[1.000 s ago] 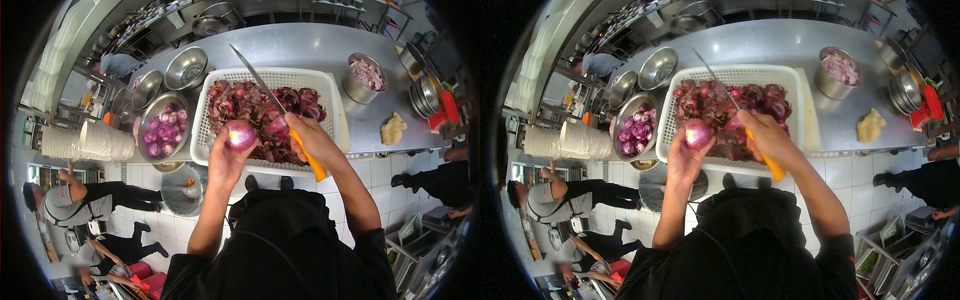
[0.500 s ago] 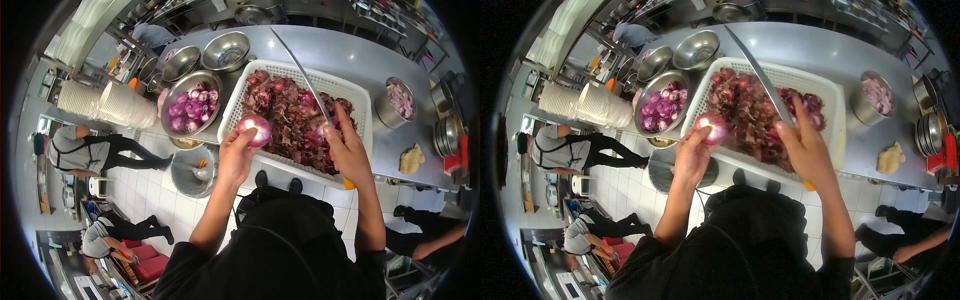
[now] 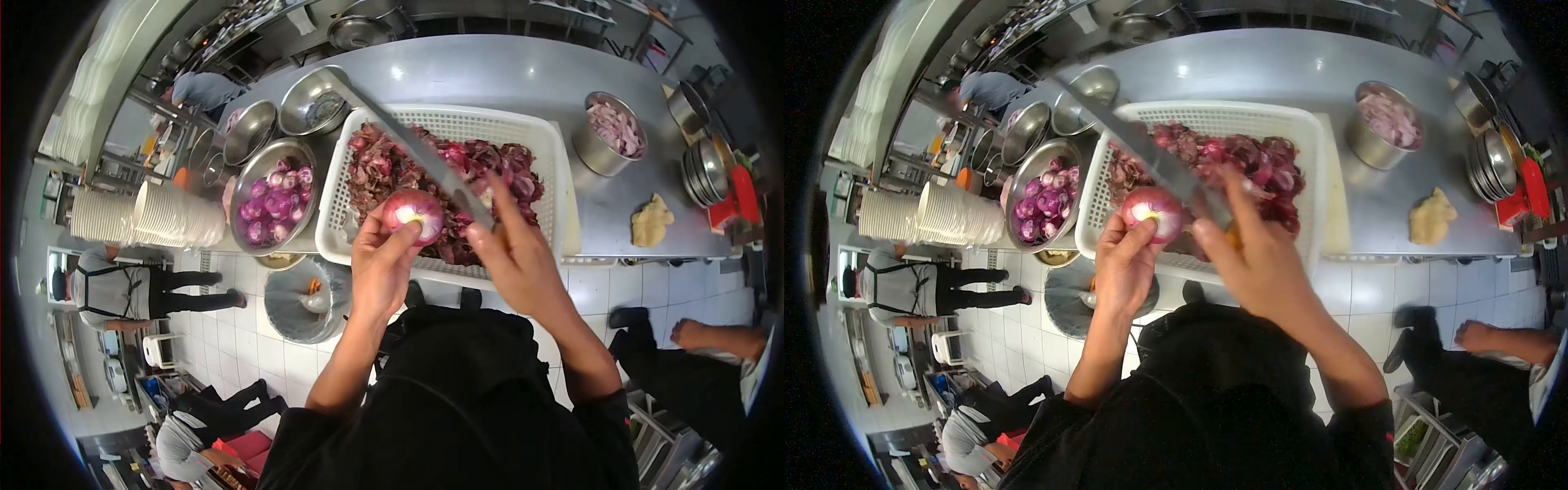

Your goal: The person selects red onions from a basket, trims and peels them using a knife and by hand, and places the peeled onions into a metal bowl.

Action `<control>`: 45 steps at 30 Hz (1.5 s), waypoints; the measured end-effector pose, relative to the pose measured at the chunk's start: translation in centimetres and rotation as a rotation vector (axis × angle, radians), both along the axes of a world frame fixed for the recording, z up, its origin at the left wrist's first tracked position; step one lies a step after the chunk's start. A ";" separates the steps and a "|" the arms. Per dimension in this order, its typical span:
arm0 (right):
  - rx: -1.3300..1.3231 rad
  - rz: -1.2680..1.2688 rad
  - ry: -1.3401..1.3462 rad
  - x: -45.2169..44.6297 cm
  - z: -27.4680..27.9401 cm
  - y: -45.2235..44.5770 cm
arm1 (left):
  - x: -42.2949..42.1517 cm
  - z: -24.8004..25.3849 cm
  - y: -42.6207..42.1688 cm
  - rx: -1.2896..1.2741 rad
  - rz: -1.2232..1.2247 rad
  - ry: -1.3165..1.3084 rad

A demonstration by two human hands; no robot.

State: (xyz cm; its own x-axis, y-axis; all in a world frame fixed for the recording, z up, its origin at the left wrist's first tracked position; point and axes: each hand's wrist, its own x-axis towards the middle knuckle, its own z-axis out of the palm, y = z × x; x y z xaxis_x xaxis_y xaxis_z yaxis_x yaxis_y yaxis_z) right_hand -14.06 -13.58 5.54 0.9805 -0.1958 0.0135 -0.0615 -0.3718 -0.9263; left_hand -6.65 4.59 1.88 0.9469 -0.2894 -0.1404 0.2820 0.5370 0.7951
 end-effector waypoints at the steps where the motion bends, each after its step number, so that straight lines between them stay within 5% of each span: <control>1: -0.028 0.039 0.002 -0.2 0.0 0.1 | -0.2 0.0 -0.2 0.009 -0.014 -0.010; 26: -0.194 0.116 -0.250 0.1 -2.1 1.4 | -0.6 -0.8 -0.4 0.048 -0.068 -0.001; 45: 0.278 0.027 0.430 3.0 0.0 -2.9 | 0.6 -0.9 1.4 -0.226 -0.183 0.112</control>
State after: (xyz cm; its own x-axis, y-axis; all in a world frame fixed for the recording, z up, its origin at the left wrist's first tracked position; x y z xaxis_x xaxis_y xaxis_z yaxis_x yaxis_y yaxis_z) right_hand -11.09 -16.51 5.53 0.8908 -0.1096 -0.4409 -0.4523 -0.1215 -0.8836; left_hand -6.04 6.02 0.98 0.8586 -0.4892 -0.1533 0.4692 0.6293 0.6196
